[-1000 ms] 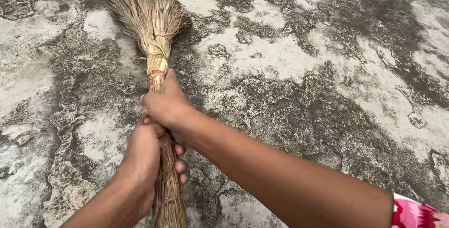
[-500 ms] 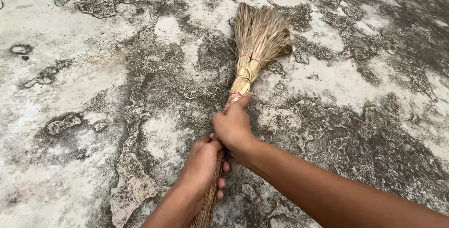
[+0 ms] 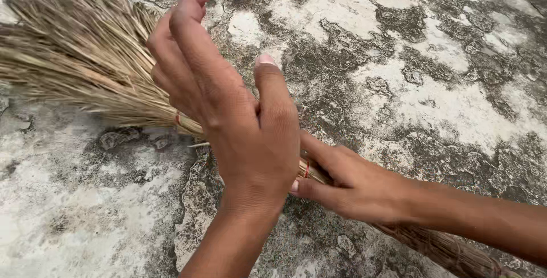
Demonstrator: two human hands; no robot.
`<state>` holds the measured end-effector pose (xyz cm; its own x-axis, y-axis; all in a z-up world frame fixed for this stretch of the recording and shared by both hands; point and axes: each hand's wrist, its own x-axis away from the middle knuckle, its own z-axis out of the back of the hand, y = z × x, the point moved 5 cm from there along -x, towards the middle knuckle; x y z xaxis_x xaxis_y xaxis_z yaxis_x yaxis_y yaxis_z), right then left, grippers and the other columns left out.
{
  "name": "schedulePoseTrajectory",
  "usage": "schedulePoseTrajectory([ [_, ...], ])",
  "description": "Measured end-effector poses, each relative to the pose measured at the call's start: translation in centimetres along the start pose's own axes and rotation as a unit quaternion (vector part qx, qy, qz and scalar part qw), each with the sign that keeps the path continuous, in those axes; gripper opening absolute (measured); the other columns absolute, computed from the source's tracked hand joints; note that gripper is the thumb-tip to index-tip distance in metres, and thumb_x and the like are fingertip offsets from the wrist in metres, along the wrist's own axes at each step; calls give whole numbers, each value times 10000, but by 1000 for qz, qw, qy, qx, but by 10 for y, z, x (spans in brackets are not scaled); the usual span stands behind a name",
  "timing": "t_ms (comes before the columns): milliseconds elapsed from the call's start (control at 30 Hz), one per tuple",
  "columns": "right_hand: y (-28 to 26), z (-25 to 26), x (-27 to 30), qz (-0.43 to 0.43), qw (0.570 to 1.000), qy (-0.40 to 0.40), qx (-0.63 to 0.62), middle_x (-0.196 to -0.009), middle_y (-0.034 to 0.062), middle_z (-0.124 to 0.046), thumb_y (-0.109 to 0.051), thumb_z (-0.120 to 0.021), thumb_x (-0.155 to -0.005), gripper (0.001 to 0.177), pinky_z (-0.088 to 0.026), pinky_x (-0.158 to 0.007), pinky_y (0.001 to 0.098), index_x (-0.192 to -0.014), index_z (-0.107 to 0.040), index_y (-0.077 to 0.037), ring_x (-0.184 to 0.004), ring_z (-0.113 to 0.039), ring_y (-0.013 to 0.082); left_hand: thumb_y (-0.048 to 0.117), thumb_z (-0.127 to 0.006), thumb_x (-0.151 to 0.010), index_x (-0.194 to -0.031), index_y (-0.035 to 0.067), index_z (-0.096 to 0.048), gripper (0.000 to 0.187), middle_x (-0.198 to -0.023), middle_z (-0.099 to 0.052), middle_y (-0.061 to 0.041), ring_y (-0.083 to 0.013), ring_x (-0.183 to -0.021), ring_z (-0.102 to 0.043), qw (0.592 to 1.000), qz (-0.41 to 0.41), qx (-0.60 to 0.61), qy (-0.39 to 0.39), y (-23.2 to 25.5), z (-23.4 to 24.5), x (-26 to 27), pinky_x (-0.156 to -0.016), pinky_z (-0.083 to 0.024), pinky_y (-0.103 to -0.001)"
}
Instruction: The person adjusts and tightens several rubber bands on a grass broom handle by hand to secure the fibers.
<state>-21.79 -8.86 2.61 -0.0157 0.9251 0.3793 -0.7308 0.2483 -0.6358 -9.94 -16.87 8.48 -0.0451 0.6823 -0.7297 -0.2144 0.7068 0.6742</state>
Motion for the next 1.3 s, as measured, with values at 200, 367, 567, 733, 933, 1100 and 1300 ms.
schedulePoseTrajectory([
  [200,7,-37,10,262,901,-226,261,-927,133,-639,-303,-412,-1105,324,-524,-679,471,-1377,-491,-143,-714,-619,297,83,-536,-865,-1498,59,-372,654,-1447,-366,-180,-334,-1408,-338,993,75,87,15,11,-9,1,-1225,-260,-586],
  [367,27,-11,-59,246,939,-50,234,-1023,133,-734,-278,-530,-1035,427,-572,-742,466,-1440,-477,-155,-872,-723,321,80,-519,-831,-1438,13,-427,617,-1367,-423,-182,-325,-1342,-377,990,125,64,-7,-7,12,10,-1135,-276,-569],
  [567,-2,23,-126,41,971,59,230,-687,191,-747,-405,-382,-1068,730,-584,-654,442,-1745,-146,-268,-540,-705,276,80,-519,-833,-1332,69,-541,500,-1228,-525,-107,-266,-1257,-432,985,147,13,-90,-24,63,-2,-1117,-266,-535],
  [733,-93,18,-89,-12,973,7,230,-589,89,-558,-446,-394,-1058,725,-483,-451,451,-1710,-95,-345,-427,-433,198,33,-545,-822,-1275,77,-577,456,-1175,-551,-67,-253,-1211,-435,986,116,-114,-23,-13,150,-12,-1090,-271,-502],
  [933,-182,-110,-21,511,814,-192,198,-790,104,-668,-310,-566,-1024,291,-546,-590,428,-1149,-614,-51,-627,-655,238,-15,-528,-859,-1277,85,-592,435,-1185,-584,-48,-239,-1194,-457,974,109,-194,48,8,219,-12,-1077,-347,-432],
  [1100,-168,-203,-66,537,765,-167,314,-802,120,-689,-289,-556,-1015,259,-561,-623,446,-1119,-633,-64,-669,-676,273,-24,-530,-809,-1253,92,-606,465,-1129,-602,-40,-237,-1164,-468,963,140,-221,59,28,236,-8,-1008,-384,-403],
  [1300,-136,-164,-120,411,820,-73,393,-816,139,-714,-264,-545,-1004,228,-579,-663,469,-1082,-656,-80,-720,-701,314,134,-603,-853,-1281,163,-573,430,-1150,-601,19,-195,-1093,-462,932,292,-181,-112,44,232,9,-891,-427,-390],
])
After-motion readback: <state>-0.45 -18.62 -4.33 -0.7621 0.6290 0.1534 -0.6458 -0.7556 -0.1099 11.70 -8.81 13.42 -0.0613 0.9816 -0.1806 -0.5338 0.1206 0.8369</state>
